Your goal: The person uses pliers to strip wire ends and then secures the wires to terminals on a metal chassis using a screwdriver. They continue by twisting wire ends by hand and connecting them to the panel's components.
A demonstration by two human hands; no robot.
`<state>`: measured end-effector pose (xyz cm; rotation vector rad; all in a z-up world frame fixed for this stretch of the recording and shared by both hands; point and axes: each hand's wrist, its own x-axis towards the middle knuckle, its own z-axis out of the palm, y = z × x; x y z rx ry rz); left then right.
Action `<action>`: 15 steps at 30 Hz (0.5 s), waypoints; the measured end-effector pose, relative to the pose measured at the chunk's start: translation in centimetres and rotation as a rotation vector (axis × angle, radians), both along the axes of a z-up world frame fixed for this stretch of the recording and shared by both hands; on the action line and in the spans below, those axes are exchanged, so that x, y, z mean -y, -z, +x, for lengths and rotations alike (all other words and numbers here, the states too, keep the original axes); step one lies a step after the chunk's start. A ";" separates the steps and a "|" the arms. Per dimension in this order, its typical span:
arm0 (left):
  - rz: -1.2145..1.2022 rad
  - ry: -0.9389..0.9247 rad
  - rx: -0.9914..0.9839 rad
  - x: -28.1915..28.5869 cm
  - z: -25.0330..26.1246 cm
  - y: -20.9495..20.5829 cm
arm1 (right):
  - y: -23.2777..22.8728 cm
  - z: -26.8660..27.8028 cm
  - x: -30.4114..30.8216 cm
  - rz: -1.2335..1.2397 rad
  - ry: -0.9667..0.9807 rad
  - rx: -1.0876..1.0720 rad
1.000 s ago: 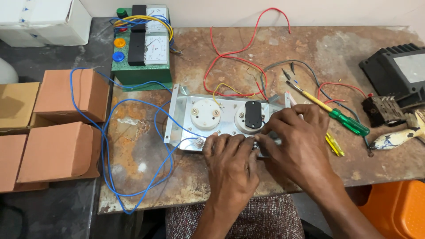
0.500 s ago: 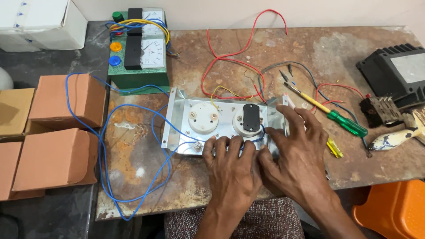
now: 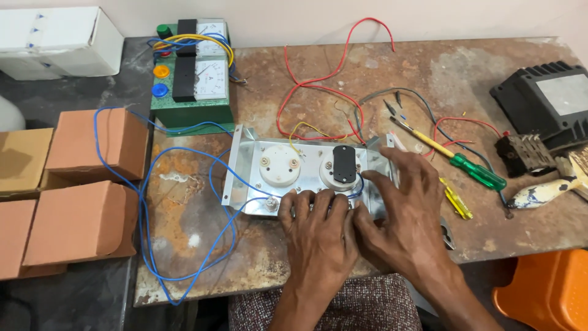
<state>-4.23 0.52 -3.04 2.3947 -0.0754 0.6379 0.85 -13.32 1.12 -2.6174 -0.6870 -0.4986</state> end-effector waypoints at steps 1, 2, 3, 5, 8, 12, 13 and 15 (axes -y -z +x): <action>0.001 -0.004 0.005 0.0 0.0 0.0 | -0.1 0.0 -0.1 -0.010 -0.010 0.004; 0.002 -0.006 0.009 0.0 0.0 0.0 | -0.1 0.0 -0.2 -0.021 -0.018 0.007; 0.003 -0.007 0.013 0.0 0.0 0.0 | -0.2 0.0 -0.2 -0.032 -0.026 0.010; 0.001 0.000 -0.004 -0.1 0.0 0.0 | -0.3 -0.3 -0.4 -0.082 -0.020 0.030; -0.003 0.003 -0.001 0.0 0.1 0.0 | -0.5 -0.5 -0.6 -0.127 -0.009 0.042; 0.003 0.014 -0.010 -0.1 0.0 -0.1 | -1.2 -0.3 -0.4 -0.203 -0.024 0.051; 0.004 0.008 -0.009 -0.1 -0.1 -0.2 | -1.4 -0.1 -0.1 -0.201 -0.068 0.033; 0.001 0.001 -0.006 0.0 0.0 -0.2 | -2.0 0.3 0.9 -0.203 -0.148 -0.001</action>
